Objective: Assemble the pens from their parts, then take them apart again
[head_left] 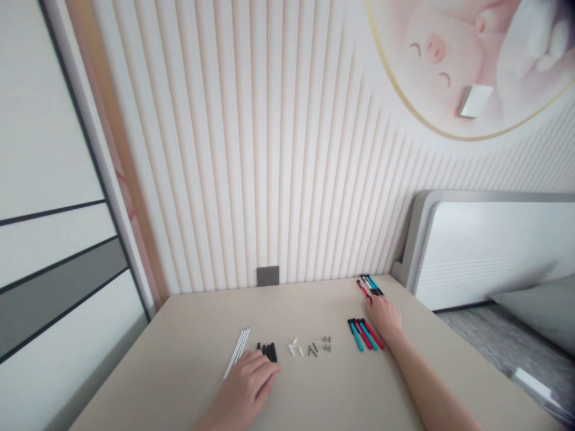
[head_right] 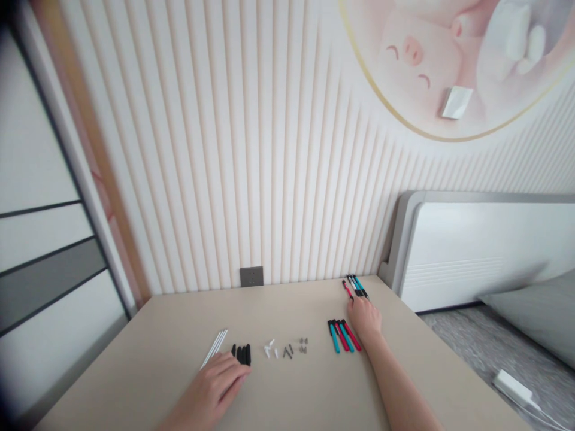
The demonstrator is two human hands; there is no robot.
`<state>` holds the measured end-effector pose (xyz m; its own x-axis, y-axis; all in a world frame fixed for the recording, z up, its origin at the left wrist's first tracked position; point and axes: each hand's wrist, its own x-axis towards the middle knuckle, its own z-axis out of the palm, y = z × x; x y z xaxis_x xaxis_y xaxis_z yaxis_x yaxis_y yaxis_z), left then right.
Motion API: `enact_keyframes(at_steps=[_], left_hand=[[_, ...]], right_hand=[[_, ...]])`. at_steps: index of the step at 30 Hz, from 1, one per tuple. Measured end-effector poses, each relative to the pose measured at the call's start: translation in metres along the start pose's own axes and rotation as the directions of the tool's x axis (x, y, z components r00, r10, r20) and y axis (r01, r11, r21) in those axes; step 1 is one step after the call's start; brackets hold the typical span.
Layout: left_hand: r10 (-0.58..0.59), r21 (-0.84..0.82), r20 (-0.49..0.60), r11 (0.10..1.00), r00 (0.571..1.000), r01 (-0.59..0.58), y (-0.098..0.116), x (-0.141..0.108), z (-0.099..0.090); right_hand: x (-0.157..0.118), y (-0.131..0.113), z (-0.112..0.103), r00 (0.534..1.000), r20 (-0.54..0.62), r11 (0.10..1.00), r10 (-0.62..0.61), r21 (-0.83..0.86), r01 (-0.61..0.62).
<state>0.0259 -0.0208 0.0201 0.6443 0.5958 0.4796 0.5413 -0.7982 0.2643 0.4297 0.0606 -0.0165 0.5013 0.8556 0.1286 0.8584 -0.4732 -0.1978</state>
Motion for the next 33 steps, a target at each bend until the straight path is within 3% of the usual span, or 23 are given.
enact_keyframes(at_steps=[10, 23, 33], left_hand=[[0.047, 0.005, 0.023, 0.999, 0.999, -0.047, 0.000, 0.002, -0.001], [0.088, 0.028, 0.004, 0.996, 0.996, -0.088, 0.000, 0.003, -0.003], [0.059, 0.071, 0.105, 0.995, 0.993, -0.067, -0.004, -0.002, 0.004]], right_hand=[[-0.008, 0.009, -0.006, 1.000, 0.003, 1.000, -0.002, -0.005, 0.002], [0.000, 0.012, -0.001, 0.993, -0.013, 0.993, 0.116, 0.012, -0.115], [0.010, 0.015, 0.005, 0.993, -0.029, 0.994, 0.111, 0.015, -0.110]])
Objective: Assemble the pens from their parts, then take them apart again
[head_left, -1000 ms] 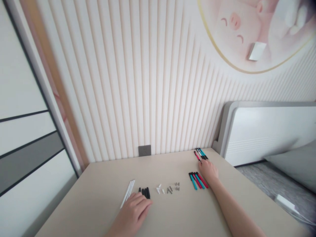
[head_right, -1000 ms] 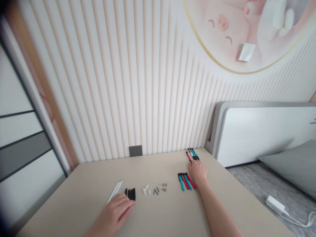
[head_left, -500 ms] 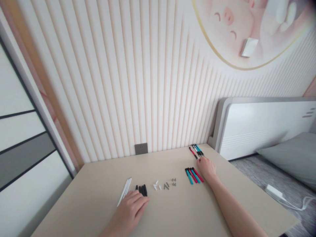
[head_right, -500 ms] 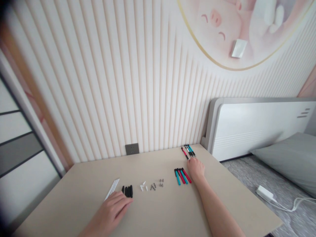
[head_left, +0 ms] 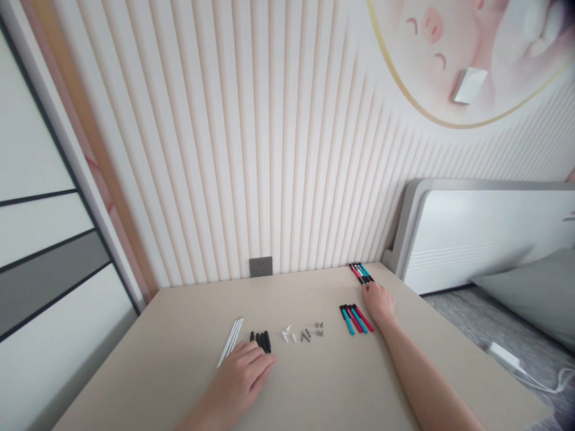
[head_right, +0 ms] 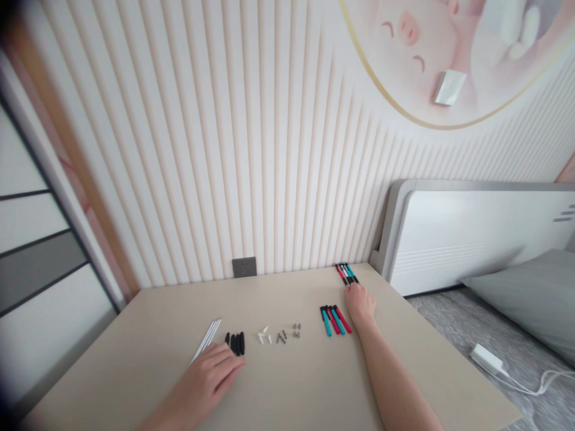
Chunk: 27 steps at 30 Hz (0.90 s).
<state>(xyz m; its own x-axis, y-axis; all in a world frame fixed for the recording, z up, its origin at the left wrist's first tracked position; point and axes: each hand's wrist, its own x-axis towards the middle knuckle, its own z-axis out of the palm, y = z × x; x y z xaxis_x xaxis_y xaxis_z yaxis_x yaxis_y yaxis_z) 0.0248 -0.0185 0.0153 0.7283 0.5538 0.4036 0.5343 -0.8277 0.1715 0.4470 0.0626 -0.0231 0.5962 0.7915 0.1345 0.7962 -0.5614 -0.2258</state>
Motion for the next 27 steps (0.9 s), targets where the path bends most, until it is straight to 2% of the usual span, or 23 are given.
enact_keyframes(at_steps=[5, 9, 18, 22, 27], left_hand=[[-0.013, -0.005, 0.010, 1.000, 1.000, 0.013, 0.001, 0.000, 0.000], [-0.014, -0.022, -0.028, 1.000, 1.000, 0.014, -0.001, 0.000, -0.001], [-0.076, 0.014, -0.068, 0.997, 0.995, 0.077, -0.016, -0.002, -0.007], [-0.156, 0.033, -0.092, 0.987, 0.983, 0.160, -0.031, -0.006, -0.013], [-0.351, 0.023, -0.177, 0.932, 0.919, 0.361, -0.054, -0.015, -0.018]], right_hand=[[0.003, -0.002, 0.000, 1.000, 0.010, 1.000, 0.005, 0.010, -0.005], [0.003, 0.000, 0.001, 1.000, 0.018, 1.000, 0.018, 0.019, -0.019], [0.006, 0.006, 0.004, 0.999, 0.025, 0.999, 0.042, 0.023, -0.043], [0.006, 0.010, 0.004, 0.998, 0.036, 0.999, 0.042, 0.026, -0.043], [-0.002, 0.014, -0.001, 0.999, 0.042, 0.998, 0.035, 0.045, -0.036]])
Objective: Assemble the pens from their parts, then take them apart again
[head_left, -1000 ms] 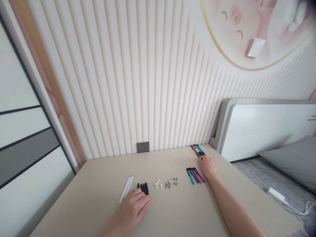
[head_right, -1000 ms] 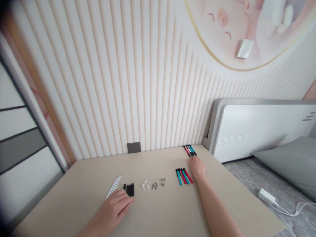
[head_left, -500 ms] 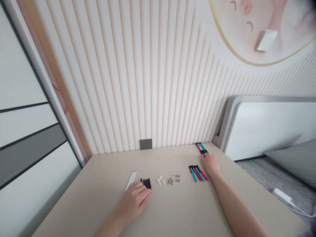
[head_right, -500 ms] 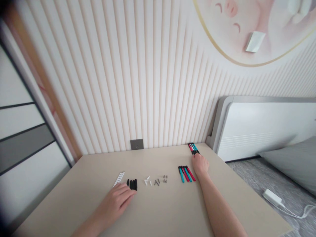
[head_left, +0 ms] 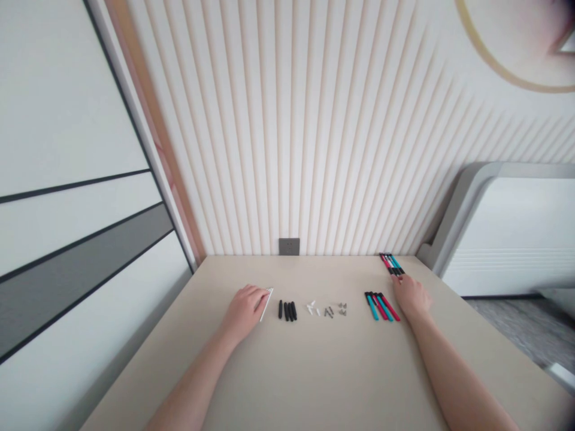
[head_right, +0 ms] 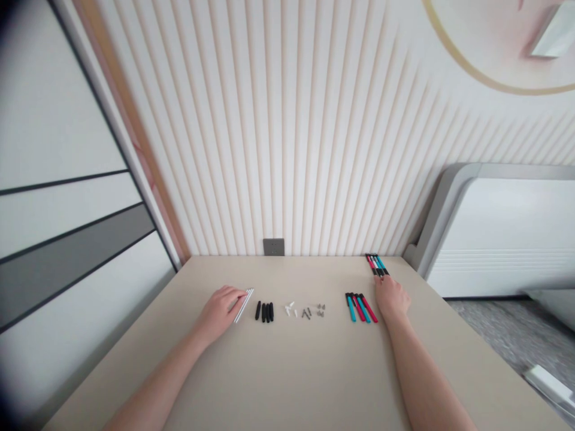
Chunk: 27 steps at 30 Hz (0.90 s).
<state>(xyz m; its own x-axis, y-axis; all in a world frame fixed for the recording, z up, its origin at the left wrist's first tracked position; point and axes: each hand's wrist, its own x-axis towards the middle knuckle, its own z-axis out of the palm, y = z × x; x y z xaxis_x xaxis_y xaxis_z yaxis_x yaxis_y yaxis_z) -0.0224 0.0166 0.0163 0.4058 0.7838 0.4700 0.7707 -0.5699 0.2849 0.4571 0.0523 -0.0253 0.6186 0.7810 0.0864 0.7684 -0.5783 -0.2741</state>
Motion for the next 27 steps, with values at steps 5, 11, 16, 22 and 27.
enact_keyframes(at_steps=[5, 11, 16, 22, 27], left_hand=[[-0.098, 0.005, 0.008, 0.995, 0.995, 0.098, -0.012, -0.003, 0.002], [-0.108, -0.003, 0.078, 0.994, 0.991, 0.109, -0.013, -0.008, 0.006], [-0.081, 0.013, 0.096, 0.997, 0.992, 0.080, -0.012, -0.009, 0.008], [0.016, 0.021, 0.165, 1.000, 0.986, -0.019, -0.014, -0.012, 0.013], [0.062, 0.044, 0.180, 0.997, 0.982, -0.071, -0.010, -0.012, 0.011]], right_hand=[[-0.022, -0.002, -0.010, 0.971, -0.149, 0.979, -0.189, 0.054, 0.199], [-0.068, -0.045, -0.018, 0.682, -0.424, 0.728, -0.595, 0.075, 0.682], [-0.108, -0.098, -0.029, 0.564, -0.379, 0.587, -0.734, 0.065, 0.807], [-0.146, -0.129, -0.018, 0.483, -0.339, 0.479, -0.807, 0.100, 0.872], [-0.162, -0.119, -0.009, 0.427, -0.291, 0.403, -0.856, 0.140, 0.904]])
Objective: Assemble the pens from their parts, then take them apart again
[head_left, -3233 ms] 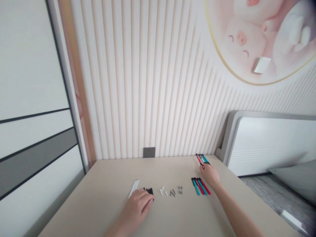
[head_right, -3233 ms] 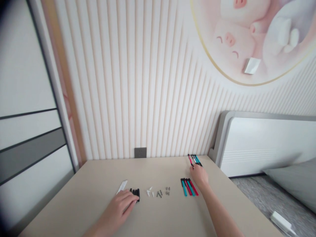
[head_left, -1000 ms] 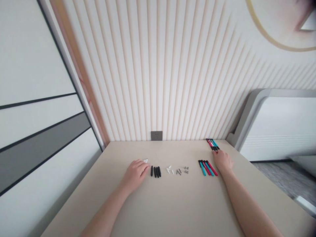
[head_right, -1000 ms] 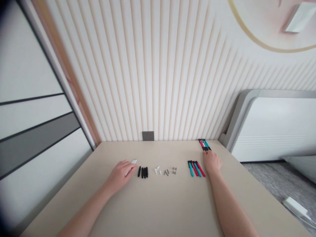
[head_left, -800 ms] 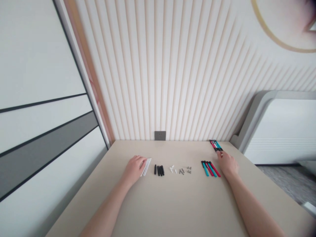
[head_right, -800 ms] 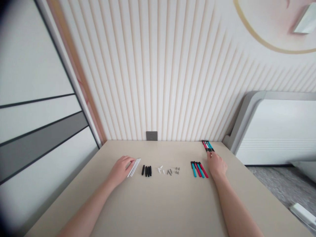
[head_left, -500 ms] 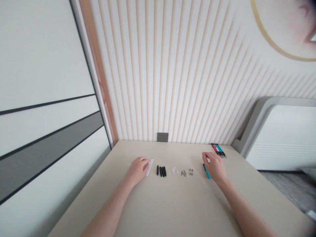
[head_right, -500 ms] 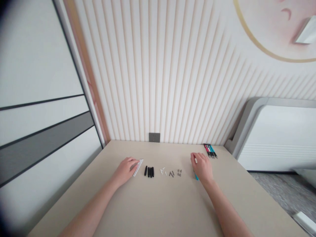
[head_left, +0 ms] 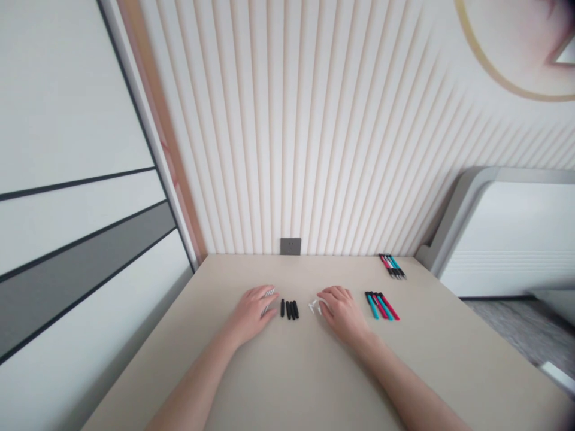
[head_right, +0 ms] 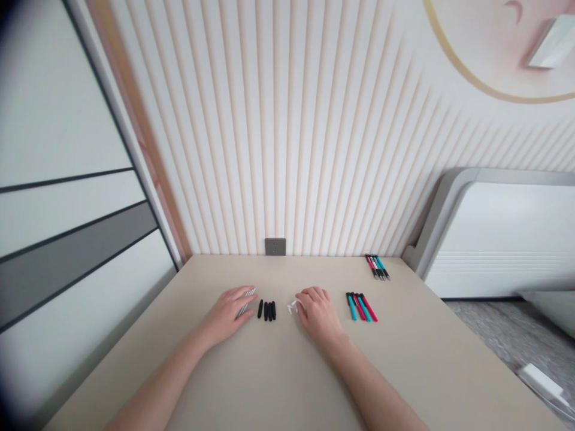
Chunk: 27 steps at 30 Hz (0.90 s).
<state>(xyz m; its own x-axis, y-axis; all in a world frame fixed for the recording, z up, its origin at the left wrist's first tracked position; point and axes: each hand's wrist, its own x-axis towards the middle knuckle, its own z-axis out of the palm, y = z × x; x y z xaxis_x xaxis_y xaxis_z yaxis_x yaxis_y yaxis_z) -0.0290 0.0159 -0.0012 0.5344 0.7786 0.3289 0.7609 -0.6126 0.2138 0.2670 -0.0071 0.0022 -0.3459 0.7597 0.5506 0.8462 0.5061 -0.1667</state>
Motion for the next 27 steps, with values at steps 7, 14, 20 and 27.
enact_keyframes(at_steps=[7, 14, 20, 27], left_hand=[[0.054, -0.030, 0.013, 0.998, 0.998, -0.054, 0.009, 0.003, -0.003], [0.061, -0.046, -0.009, 0.997, 0.998, -0.062, 0.009, 0.004, -0.002], [0.071, -0.050, -0.007, 0.996, 0.997, -0.071, 0.011, 0.005, -0.003], [0.075, -0.062, -0.019, 0.995, 0.997, -0.076, 0.014, 0.005, -0.005]], right_hand=[[-0.006, 0.052, -0.030, 0.856, 0.062, 0.823, 0.514, -0.319, -0.471], [-0.013, 0.074, -0.031, 0.678, 0.216, 0.689, 0.703, -0.443, -0.573], [-0.013, 0.071, -0.031, 0.642, 0.256, 0.679, 0.722, -0.443, -0.586], [-0.012, 0.070, -0.030, 0.642, 0.298, 0.700, 0.707, -0.428, -0.572]])
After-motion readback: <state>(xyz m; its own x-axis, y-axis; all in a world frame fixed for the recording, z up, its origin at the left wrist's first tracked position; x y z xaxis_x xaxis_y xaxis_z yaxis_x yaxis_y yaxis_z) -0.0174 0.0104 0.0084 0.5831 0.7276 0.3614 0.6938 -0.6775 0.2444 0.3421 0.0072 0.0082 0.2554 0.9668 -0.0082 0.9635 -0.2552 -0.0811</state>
